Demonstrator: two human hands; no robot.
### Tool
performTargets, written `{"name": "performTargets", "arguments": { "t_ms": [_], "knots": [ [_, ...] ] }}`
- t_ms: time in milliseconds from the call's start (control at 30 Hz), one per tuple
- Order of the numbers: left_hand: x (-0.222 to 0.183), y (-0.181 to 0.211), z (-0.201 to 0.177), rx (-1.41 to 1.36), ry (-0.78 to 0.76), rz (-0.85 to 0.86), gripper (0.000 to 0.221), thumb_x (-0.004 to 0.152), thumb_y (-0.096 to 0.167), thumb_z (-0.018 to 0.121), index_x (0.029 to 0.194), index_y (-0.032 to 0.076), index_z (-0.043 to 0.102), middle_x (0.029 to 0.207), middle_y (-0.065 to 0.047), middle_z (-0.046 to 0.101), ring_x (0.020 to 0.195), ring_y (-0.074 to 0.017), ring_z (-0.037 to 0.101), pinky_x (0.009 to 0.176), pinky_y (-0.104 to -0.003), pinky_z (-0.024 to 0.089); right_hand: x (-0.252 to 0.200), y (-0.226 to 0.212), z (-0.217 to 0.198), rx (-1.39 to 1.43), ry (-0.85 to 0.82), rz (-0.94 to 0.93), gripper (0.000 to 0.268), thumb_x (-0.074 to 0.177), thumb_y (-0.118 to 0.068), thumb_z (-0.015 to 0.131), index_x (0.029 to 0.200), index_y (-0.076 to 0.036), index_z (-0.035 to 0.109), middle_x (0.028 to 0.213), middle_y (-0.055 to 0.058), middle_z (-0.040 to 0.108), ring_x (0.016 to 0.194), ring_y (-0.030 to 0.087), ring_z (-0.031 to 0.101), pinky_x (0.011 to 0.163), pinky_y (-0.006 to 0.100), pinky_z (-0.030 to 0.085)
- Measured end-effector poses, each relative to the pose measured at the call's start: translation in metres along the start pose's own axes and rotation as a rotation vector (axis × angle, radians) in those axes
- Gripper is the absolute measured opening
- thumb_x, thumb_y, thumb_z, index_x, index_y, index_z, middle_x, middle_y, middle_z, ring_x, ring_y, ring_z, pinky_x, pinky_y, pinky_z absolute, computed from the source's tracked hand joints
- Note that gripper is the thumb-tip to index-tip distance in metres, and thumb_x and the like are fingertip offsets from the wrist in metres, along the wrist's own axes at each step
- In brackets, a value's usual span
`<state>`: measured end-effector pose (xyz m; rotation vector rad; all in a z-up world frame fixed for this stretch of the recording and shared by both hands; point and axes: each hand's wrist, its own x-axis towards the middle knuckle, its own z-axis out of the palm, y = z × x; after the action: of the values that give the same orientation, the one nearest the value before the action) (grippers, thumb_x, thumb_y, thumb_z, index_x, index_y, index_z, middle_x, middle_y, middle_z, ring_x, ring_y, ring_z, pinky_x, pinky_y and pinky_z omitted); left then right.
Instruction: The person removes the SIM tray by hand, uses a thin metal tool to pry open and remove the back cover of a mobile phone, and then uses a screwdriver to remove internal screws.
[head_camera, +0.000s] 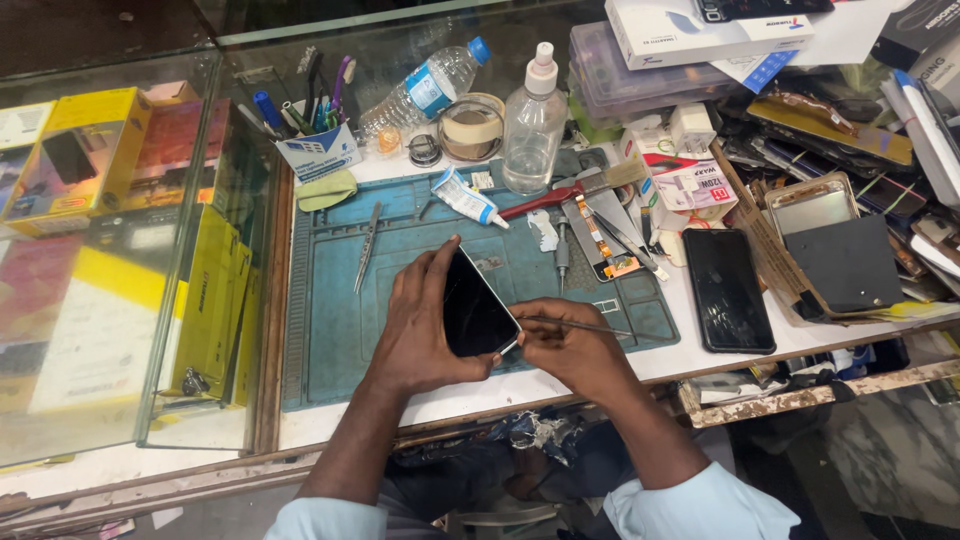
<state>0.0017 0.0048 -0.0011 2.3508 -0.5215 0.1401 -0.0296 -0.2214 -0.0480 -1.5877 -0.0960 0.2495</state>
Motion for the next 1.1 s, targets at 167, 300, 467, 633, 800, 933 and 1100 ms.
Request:
{"name": "performTargets", "arguments": {
  "t_ms": [167, 300, 467, 633, 800, 933, 1100],
  "knots": [
    [-0.001, 0.001, -0.001, -0.004, 0.004, 0.027, 0.137, 0.041, 0.037, 0.09, 0.16, 0.011, 0.027, 0.147, -0.031, 0.042, 0.135, -0.0503, 0.042, 0.112, -0.058, 0.038, -0.003, -0.007, 0.002, -0.05, 0.031, -0.007, 0.04, 0.081, 0.001, 0.075, 0.121, -0.001, 0.074, 0.089, 0.004, 0.076, 0.08, 0.006, 0.065, 0.07, 0.022, 0.054],
    [-0.001, 0.005, -0.002, -0.006, 0.001, 0.01, 0.137, 0.04, 0.035, 0.089, 0.159, 0.011, 0.026, 0.148, -0.031, 0.04, 0.137, -0.0501, 0.04, 0.113, -0.057, 0.037, -0.003, -0.016, -0.004, -0.065, -0.015, -0.017, 0.039, 0.087, -0.01, 0.074, 0.125, -0.004, 0.07, 0.103, 0.003, 0.078, 0.094, 0.007, 0.07, 0.08, 0.022, 0.058],
    [-0.001, 0.006, -0.004, -0.023, -0.039, -0.023, 0.14, 0.037, 0.032, 0.091, 0.159, 0.011, 0.025, 0.15, -0.029, 0.038, 0.138, -0.0492, 0.037, 0.113, -0.057, 0.036, -0.005, -0.013, -0.017, 0.043, -0.021, -0.008, 0.035, 0.099, -0.022, 0.061, 0.13, -0.008, 0.07, 0.114, 0.01, 0.075, 0.104, 0.015, 0.073, 0.085, 0.027, 0.064],
    [-0.002, 0.009, -0.004, -0.013, -0.041, -0.014, 0.142, 0.035, 0.033, 0.093, 0.158, 0.012, 0.025, 0.15, -0.028, 0.038, 0.139, -0.0485, 0.037, 0.114, -0.056, 0.037, -0.005, 0.002, -0.017, 0.022, 0.03, -0.214, 0.028, 0.1, -0.014, 0.065, 0.122, 0.0, 0.074, 0.113, 0.016, 0.073, 0.102, 0.02, 0.076, 0.088, 0.031, 0.065],
    [-0.002, 0.011, -0.004, 0.011, -0.059, -0.05, 0.144, 0.033, 0.033, 0.094, 0.158, 0.014, 0.025, 0.151, -0.027, 0.036, 0.141, -0.0483, 0.035, 0.114, -0.056, 0.036, 0.002, 0.009, -0.011, 0.136, 0.105, -0.103, 0.023, 0.095, -0.008, 0.069, 0.114, 0.004, 0.075, 0.101, 0.014, 0.08, 0.095, 0.018, 0.078, 0.084, 0.029, 0.064],
    [-0.002, 0.01, -0.003, 0.015, -0.055, -0.042, 0.143, 0.034, 0.033, 0.095, 0.157, 0.014, 0.025, 0.151, -0.028, 0.036, 0.141, -0.0481, 0.035, 0.115, -0.056, 0.035, 0.003, 0.009, -0.01, 0.106, 0.122, -0.053, 0.021, 0.094, -0.008, 0.07, 0.111, 0.004, 0.075, 0.098, 0.014, 0.081, 0.092, 0.018, 0.079, 0.08, 0.028, 0.064],
    [-0.002, 0.007, -0.002, 0.014, -0.052, -0.045, 0.142, 0.033, 0.034, 0.095, 0.156, 0.013, 0.027, 0.15, -0.028, 0.037, 0.141, -0.0483, 0.035, 0.114, -0.056, 0.035, 0.0, 0.008, -0.009, 0.09, 0.124, -0.068, 0.02, 0.094, -0.009, 0.069, 0.109, 0.003, 0.076, 0.098, 0.013, 0.081, 0.092, 0.017, 0.079, 0.082, 0.028, 0.065]
  ]
}}
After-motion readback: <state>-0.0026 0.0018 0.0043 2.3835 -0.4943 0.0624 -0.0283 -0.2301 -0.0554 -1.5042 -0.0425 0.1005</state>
